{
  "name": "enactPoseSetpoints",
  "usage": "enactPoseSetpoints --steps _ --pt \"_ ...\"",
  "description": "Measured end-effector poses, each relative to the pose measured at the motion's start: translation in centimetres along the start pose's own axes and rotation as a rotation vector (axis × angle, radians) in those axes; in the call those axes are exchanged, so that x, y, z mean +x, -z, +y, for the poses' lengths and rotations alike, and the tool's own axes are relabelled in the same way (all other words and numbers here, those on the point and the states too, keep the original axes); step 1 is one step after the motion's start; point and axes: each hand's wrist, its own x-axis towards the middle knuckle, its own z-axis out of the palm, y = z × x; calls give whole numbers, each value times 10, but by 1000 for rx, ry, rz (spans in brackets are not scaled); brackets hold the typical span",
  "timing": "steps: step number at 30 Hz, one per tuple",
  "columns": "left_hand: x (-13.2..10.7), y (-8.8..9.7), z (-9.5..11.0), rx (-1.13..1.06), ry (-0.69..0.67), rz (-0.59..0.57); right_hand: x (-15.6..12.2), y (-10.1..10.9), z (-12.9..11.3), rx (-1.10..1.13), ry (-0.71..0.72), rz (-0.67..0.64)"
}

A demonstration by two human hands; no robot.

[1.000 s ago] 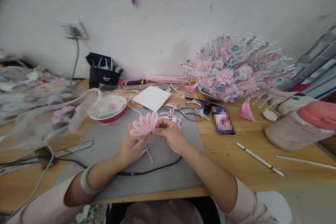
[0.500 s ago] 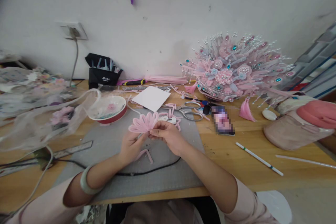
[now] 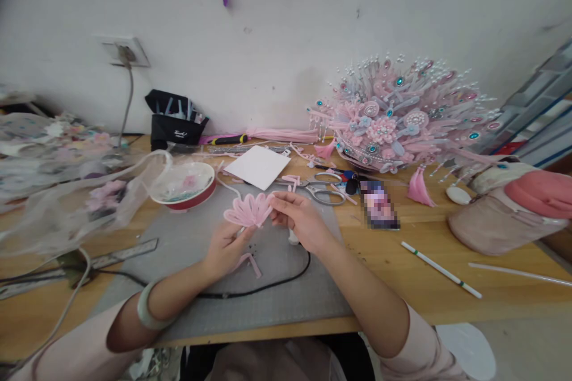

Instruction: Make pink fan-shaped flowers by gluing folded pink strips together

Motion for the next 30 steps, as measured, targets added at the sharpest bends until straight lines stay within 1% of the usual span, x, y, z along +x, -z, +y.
enactPoseSetpoints --steps 4,12,19,24,30 --pt "0 1 2 -2 -25 -22 1 4 0 54 1 3" --pt "0 0 2 -28 -37 -25 5 10 1 57 -2 -17" --pt "-1 -1 1 -60 3 -41 6 10 2 147 -35 22" --pt "-1 -2 2 -84 44 -38 8 10 4 207 -62 27" --pt "0 -1 4 -102 32 -20 10 12 8 295 -88 11"
